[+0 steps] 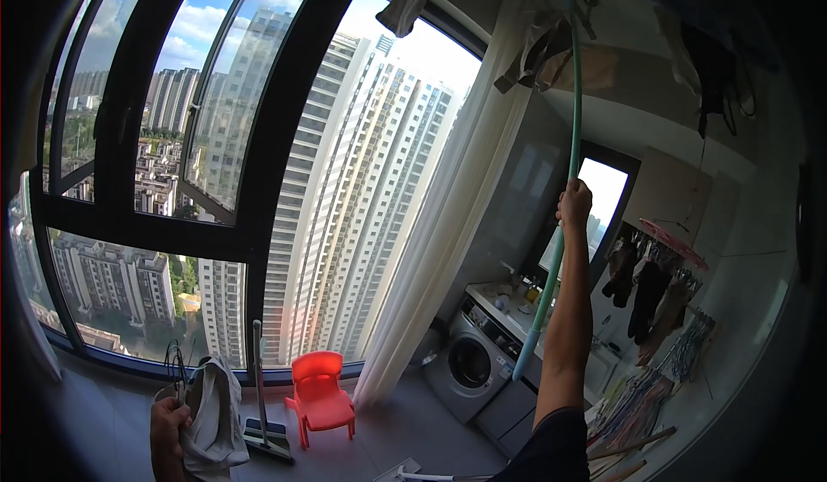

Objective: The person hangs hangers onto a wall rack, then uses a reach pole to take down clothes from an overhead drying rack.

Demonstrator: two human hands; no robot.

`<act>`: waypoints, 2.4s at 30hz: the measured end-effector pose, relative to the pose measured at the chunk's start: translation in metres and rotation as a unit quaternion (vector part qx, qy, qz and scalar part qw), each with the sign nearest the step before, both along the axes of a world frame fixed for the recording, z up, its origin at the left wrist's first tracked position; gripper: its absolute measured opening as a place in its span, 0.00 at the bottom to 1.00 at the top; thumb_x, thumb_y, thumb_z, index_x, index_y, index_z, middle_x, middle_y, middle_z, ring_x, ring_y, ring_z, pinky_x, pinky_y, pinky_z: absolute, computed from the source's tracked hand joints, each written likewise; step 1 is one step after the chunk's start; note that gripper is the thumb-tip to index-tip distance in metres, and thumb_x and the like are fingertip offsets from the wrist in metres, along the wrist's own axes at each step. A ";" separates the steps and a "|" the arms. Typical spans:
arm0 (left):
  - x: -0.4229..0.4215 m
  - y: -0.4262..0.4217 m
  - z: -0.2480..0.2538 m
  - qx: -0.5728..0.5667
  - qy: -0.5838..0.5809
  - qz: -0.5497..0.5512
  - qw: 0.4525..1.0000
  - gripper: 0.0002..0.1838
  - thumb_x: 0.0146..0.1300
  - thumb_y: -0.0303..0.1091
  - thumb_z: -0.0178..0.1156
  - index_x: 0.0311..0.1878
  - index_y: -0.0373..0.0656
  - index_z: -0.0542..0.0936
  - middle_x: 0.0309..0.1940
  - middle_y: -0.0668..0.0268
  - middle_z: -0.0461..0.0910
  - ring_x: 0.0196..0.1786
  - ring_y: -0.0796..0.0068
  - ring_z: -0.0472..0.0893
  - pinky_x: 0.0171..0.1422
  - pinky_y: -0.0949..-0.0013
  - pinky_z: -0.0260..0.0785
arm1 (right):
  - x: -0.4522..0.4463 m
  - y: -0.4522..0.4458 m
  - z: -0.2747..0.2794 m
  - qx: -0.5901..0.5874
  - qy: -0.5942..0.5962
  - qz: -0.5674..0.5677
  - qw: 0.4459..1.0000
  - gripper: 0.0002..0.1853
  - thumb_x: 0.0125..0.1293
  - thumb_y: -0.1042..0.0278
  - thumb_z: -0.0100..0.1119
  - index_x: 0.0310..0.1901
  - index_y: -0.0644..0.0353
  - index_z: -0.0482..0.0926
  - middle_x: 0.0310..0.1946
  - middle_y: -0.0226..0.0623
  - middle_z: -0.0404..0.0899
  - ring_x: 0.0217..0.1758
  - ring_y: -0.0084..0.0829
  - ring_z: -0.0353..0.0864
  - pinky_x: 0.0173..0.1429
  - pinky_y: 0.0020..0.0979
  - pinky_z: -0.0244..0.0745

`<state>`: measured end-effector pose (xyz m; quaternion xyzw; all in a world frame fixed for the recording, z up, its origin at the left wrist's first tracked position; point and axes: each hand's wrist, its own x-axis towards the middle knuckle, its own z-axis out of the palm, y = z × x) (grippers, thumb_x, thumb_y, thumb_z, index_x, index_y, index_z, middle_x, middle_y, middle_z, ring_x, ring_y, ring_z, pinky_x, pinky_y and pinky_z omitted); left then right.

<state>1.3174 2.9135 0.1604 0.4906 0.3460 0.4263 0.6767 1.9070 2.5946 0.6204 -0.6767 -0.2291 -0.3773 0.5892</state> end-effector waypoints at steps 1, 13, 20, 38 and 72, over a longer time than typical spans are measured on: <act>0.001 0.000 0.000 -0.001 0.000 0.000 1.000 0.03 0.51 0.24 0.59 0.27 0.36 0.76 0.18 0.67 0.73 0.20 0.79 0.70 0.29 0.75 0.62 | -0.002 0.000 0.002 0.005 0.005 0.013 1.000 0.14 0.76 0.58 0.43 0.39 0.59 0.73 0.16 0.26 0.63 0.11 0.15 0.60 0.12 0.22 0.54; 0.010 -0.003 -0.017 -0.019 0.015 -0.012 1.000 0.02 0.53 0.24 0.58 0.27 0.36 0.76 0.17 0.67 0.73 0.19 0.79 0.70 0.28 0.75 0.62 | -0.019 0.009 0.021 0.052 0.018 0.119 0.991 0.11 0.74 0.61 0.45 0.41 0.58 0.74 0.20 0.26 0.65 0.14 0.14 0.61 0.14 0.19 0.55; 0.014 -0.006 -0.032 -0.029 0.015 -0.033 0.999 0.04 0.53 0.25 0.58 0.30 0.34 0.77 0.17 0.67 0.73 0.19 0.79 0.70 0.28 0.76 0.61 | -0.023 0.017 0.023 0.055 0.015 0.114 0.992 0.11 0.74 0.61 0.46 0.42 0.60 0.74 0.19 0.26 0.65 0.14 0.14 0.61 0.14 0.19 0.56; 0.030 0.009 -0.034 -0.039 0.007 -0.054 0.998 0.02 0.52 0.23 0.59 0.29 0.34 0.77 0.17 0.67 0.74 0.19 0.79 0.71 0.28 0.75 0.62 | -0.019 0.009 0.000 0.057 0.039 0.127 0.989 0.14 0.75 0.59 0.45 0.47 0.61 0.74 0.18 0.28 0.66 0.13 0.16 0.63 0.13 0.22 0.57; 0.058 0.030 -0.042 -0.097 -0.026 -0.151 0.983 0.05 0.54 0.22 0.57 0.34 0.33 0.77 0.20 0.65 0.76 0.22 0.77 0.74 0.33 0.75 0.66 | -0.066 -0.021 -0.072 0.121 0.067 0.211 0.968 0.16 0.73 0.56 0.52 0.50 0.62 0.75 0.17 0.26 0.65 0.11 0.15 0.59 0.14 0.20 0.54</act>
